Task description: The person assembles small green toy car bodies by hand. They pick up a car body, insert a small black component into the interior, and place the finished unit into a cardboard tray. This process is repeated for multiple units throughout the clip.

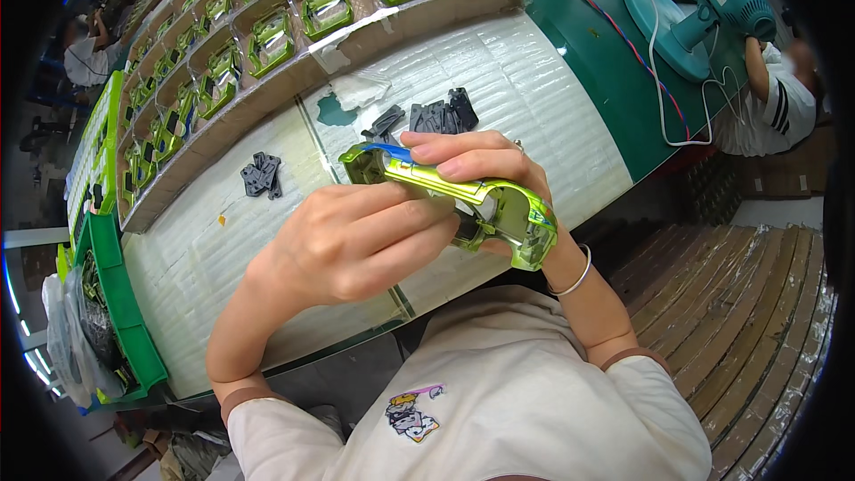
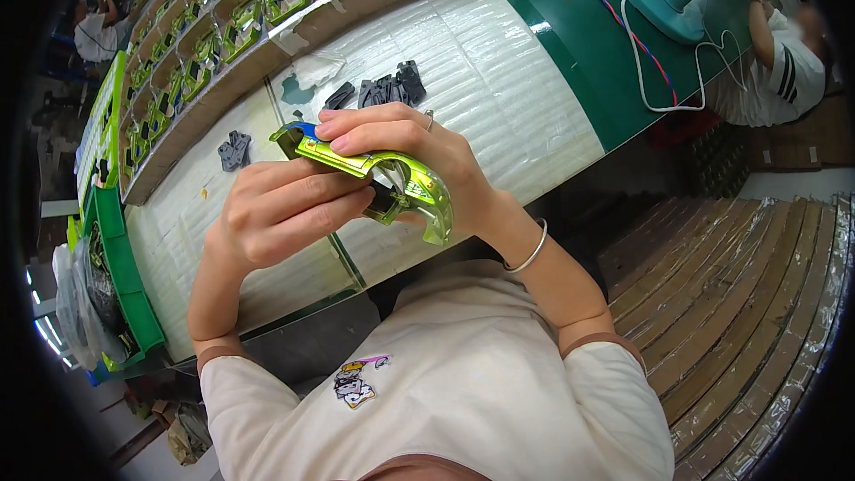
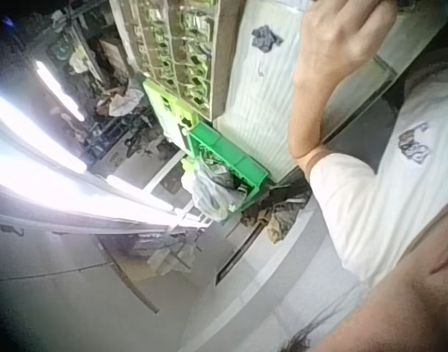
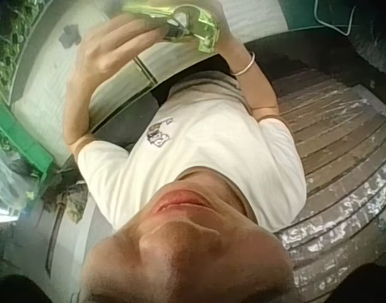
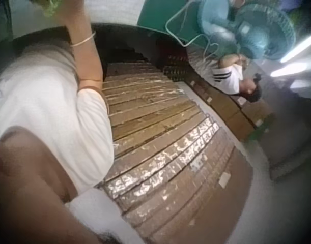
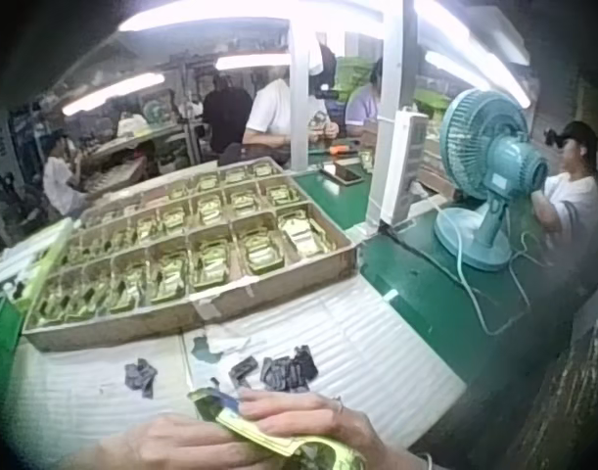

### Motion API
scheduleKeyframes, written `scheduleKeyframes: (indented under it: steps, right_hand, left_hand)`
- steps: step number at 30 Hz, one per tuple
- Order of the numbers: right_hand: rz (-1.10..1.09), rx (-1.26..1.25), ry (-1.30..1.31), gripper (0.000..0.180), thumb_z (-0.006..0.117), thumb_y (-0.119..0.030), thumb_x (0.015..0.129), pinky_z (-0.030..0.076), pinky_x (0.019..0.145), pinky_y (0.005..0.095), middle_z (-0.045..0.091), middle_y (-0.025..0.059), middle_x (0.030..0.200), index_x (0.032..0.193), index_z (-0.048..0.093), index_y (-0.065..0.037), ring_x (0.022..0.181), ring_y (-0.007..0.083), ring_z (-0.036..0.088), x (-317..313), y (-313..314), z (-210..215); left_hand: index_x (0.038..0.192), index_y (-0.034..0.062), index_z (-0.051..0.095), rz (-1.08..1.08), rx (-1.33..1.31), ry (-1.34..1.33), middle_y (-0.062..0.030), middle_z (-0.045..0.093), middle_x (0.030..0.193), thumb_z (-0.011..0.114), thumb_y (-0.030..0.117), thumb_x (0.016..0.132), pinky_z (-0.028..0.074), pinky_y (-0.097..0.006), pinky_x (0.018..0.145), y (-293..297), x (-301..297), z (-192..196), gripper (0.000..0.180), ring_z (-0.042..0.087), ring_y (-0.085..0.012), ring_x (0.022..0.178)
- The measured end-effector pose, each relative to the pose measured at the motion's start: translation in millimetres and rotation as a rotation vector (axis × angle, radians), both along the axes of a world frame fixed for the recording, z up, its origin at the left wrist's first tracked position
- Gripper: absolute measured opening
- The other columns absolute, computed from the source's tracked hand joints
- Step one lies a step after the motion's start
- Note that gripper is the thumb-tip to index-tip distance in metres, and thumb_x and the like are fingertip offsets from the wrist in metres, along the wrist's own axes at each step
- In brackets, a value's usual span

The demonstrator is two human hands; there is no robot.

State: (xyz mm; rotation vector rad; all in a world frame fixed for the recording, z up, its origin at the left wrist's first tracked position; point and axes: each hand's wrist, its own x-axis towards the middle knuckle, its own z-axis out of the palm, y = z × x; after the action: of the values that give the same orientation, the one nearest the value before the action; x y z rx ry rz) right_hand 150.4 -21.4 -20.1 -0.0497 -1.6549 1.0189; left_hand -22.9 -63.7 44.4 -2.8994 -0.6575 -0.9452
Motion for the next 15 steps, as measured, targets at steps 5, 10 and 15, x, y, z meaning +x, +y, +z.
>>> scheduleKeyframes:
  steps: [5,10,15]
  right_hand:
    - [-0.008,-0.055,0.016,0.042,0.068,-0.025,0.074,0.045,0.088,0.0368,0.057,0.0163,0.108,0.106,0.052,-0.003,0.103,0.0290,0.056,0.0,-0.4,-3.3]
    - [-0.010,-0.109,0.026,0.047,0.075,-0.015,0.067,0.046,0.087,0.0353,0.057,0.0152,0.107,0.106,0.050,-0.005,0.102,0.0270,0.056,-1.0,-2.7,-0.7]
    - [0.032,-0.143,0.029,0.055,0.079,-0.011,0.060,0.046,0.086,0.0343,0.058,0.0138,0.106,0.106,0.050,-0.006,0.101,0.0260,0.056,-2.4,-4.5,1.5]
  left_hand:
    - [0.082,0.0048,0.059,0.003,-0.189,-0.028,-0.0026,0.060,0.084,0.059,0.005,0.061,0.049,-0.027,0.055,2.8,-0.9,-1.5,0.021,0.058,-0.0182,0.075]
    - [0.082,0.0050,0.061,0.006,-0.445,-0.110,-0.0070,0.064,0.086,0.067,0.002,0.061,0.049,-0.031,0.067,-1.0,4.1,4.1,0.022,0.061,-0.0234,0.079]
    - [0.079,0.0063,0.060,-0.003,-0.363,-0.169,-0.0023,0.060,0.083,0.064,0.000,0.058,0.047,-0.032,0.065,-0.9,5.2,-3.3,0.022,0.057,-0.0209,0.077]
